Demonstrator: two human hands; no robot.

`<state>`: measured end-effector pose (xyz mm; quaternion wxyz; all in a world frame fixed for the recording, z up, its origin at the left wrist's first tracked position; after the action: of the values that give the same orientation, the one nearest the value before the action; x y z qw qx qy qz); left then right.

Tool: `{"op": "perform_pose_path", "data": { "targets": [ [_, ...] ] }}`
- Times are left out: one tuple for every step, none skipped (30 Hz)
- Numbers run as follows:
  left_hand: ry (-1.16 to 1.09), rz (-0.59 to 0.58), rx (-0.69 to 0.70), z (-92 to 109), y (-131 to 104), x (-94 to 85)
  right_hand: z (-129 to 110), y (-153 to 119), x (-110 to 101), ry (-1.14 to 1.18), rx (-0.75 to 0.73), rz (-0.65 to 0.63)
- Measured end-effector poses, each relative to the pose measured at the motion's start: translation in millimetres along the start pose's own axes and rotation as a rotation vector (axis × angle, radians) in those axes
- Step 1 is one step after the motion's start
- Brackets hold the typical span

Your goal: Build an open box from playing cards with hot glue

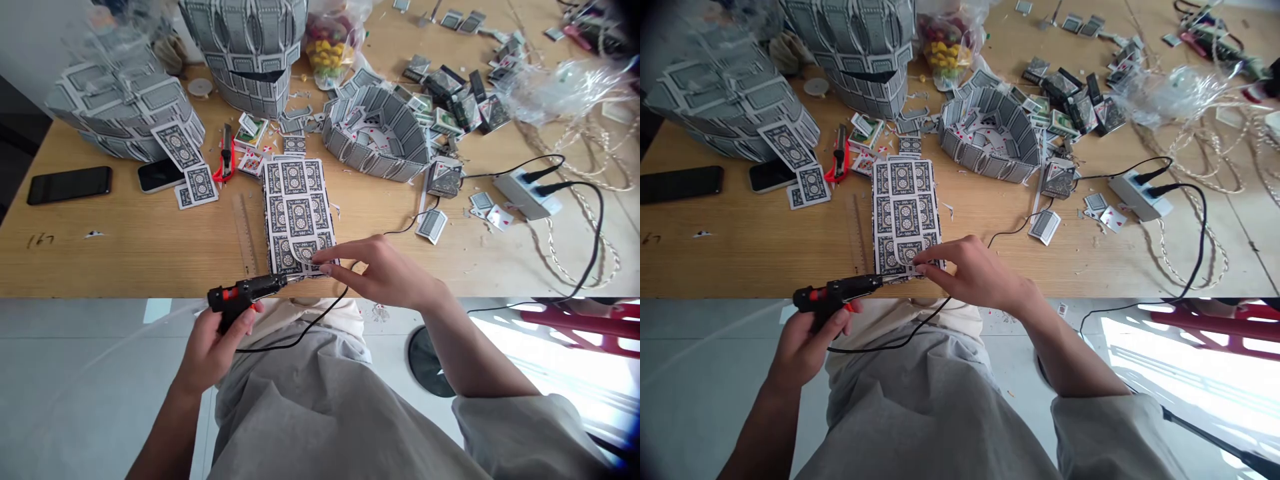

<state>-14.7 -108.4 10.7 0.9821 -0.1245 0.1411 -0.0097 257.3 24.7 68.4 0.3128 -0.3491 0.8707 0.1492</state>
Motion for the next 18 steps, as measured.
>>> {"op": "perform_pose_path", "data": {
  "targets": [
    [0.026, -0.006, 0.01, 2, 0, 5.1, 0, 0, 0, 0.006, 0.006, -0.008],
    [0.052, -0.008, 0.022, 3, 1, 10.1, 1, 0, 0, 0.012, 0.013, -0.017],
    [0.08, -0.011, 0.036, 5, 2, 15.2, 1, 1, -1, 0.019, 0.02, -0.023],
    [0.11, -0.014, 0.048, 5, 3, 20.3, 1, 1, -1, 0.028, 0.029, -0.029],
    [0.139, -0.021, 0.059, 5, 4, 25.5, 1, 1, -2, 0.035, 0.041, -0.038],
    [0.162, -0.029, 0.068, 5, 5, 30.5, 1, 2, -2, 0.041, 0.057, -0.047],
    [0.177, -0.038, 0.077, 5, 5, 35.2, 2, 2, -2, 0.047, 0.071, -0.056],
    [0.184, -0.045, 0.088, 5, 6, 39.3, 2, 2, -3, 0.051, 0.084, -0.067],
    [0.185, -0.049, 0.101, 6, 6, 42.6, 2, 2, -3, 0.054, 0.093, -0.075],
    [0.18, -0.05, 0.112, 6, 6, 45.1, 2, 2, -3, 0.056, 0.098, -0.077],
    [0.173, -0.05, 0.12, 7, 7, 46.6, 2, 2, -3, 0.058, 0.098, -0.075],
    [0.168, -0.047, 0.124, 7, 7, 47.3, 2, 3, -4, 0.061, 0.097, -0.074],
    [0.165, -0.042, 0.125, 8, 7, 47.2, 2, 3, -4, 0.063, 0.095, -0.072],
    [0.165, -0.035, 0.126, 9, 8, 46.5, 2, 3, -4, 0.065, 0.091, -0.069],
    [0.167, -0.029, 0.128, 9, 8, 45.4, 3, 3, -4, 0.066, 0.087, -0.067],
    [0.173, -0.023, 0.13, 10, 9, 44.1, 3, 3, -4, 0.066, 0.084, -0.067],
    [0.182, -0.017, 0.132, 11, 10, 42.8, 3, 3, -3, 0.066, 0.081, -0.067],
    [0.192, -0.014, 0.135, 12, 11, 41.6, 3, 3, -3, 0.066, 0.08, -0.067]
  ]
}}
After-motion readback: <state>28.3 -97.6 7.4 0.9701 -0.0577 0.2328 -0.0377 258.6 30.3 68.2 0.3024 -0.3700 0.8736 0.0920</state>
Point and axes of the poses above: each hand's wrist, its own y-axis towards the middle knuckle, its own x-axis out of the palm, z = x × y, the point moved 4 cm from there along y, towards the middle knuckle, and after that the axes turned 2 degrees about -z, right-handed, at the moved point
